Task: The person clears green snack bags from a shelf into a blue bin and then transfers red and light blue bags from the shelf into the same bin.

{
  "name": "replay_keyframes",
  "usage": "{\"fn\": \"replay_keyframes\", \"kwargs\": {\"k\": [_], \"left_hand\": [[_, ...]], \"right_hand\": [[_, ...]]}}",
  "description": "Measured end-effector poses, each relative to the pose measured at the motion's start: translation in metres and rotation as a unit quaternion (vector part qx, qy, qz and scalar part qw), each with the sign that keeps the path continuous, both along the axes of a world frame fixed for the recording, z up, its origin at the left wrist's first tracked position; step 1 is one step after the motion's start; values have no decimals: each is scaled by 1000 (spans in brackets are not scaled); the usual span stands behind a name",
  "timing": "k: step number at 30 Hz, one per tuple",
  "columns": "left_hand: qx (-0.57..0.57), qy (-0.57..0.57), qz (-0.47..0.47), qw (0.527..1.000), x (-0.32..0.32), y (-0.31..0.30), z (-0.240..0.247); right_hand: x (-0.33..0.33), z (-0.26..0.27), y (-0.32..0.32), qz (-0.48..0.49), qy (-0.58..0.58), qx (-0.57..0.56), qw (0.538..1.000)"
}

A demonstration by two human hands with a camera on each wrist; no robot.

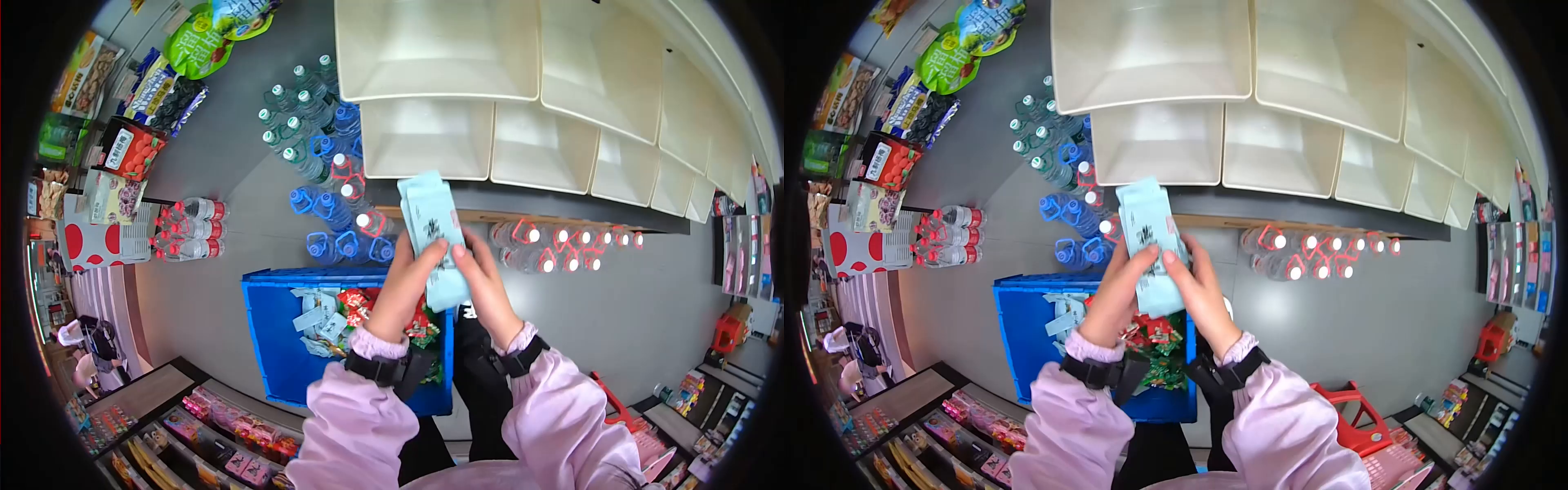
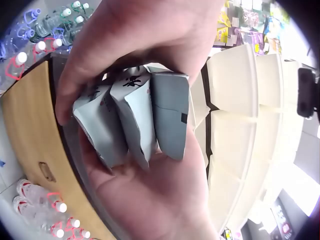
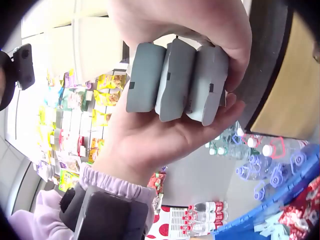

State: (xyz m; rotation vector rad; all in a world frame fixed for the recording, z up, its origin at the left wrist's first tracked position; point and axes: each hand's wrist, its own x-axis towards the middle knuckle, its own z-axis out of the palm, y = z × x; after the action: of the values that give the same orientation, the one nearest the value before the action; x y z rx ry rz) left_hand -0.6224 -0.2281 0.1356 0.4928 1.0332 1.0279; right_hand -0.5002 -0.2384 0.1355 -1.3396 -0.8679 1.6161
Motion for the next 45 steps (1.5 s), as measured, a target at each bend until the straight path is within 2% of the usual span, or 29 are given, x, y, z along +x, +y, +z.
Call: {"fn": "replay_keyframes", "kwargs": {"k": [1, 4, 7, 11, 14, 16, 19, 22, 25, 31, 34, 45], "left_hand": [[10, 15, -16, 1000, 5, 22, -1], [-57, 60, -65, 994, 11, 80, 5], [-48, 53, -100, 992, 10, 127, -12], [-36, 26, -97, 994, 6, 170, -39], [-17, 88, -82, 993, 4, 193, -53], [-23, 131, -60, 989, 5, 205, -64], [11, 181, -78, 980, -1, 222, -85], [40, 220, -92, 970, 1, 235, -97], [68, 243, -103, 962, 7, 248, -108], [121, 286, -121, 943, 21, 265, -128], [147, 307, -125, 932, 25, 270, -133], [225, 395, -145, 879, 30, 286, -142]], "right_hand": [[5, 0, 22, -6, -7, 25, 1000], [17, -20, 81, -19, -32, 57, 998], [22, -44, 130, -11, -39, 77, 996], [22, -69, 178, 0, -90, 112, 990], [21, -73, 197, 30, -107, 114, 987], [20, -72, 202, 49, -131, 129, 982], [18, -89, 201, 62, -246, 204, 945], [11, -83, 196, 115, -312, 106, 937], [3, -93, 194, 74, -255, 94, 960], [8, -103, 195, 45, -327, 201, 922], [15, -99, 189, 99, -430, 242, 864], [21, -96, 178, 230, -448, 262, 823]]}}
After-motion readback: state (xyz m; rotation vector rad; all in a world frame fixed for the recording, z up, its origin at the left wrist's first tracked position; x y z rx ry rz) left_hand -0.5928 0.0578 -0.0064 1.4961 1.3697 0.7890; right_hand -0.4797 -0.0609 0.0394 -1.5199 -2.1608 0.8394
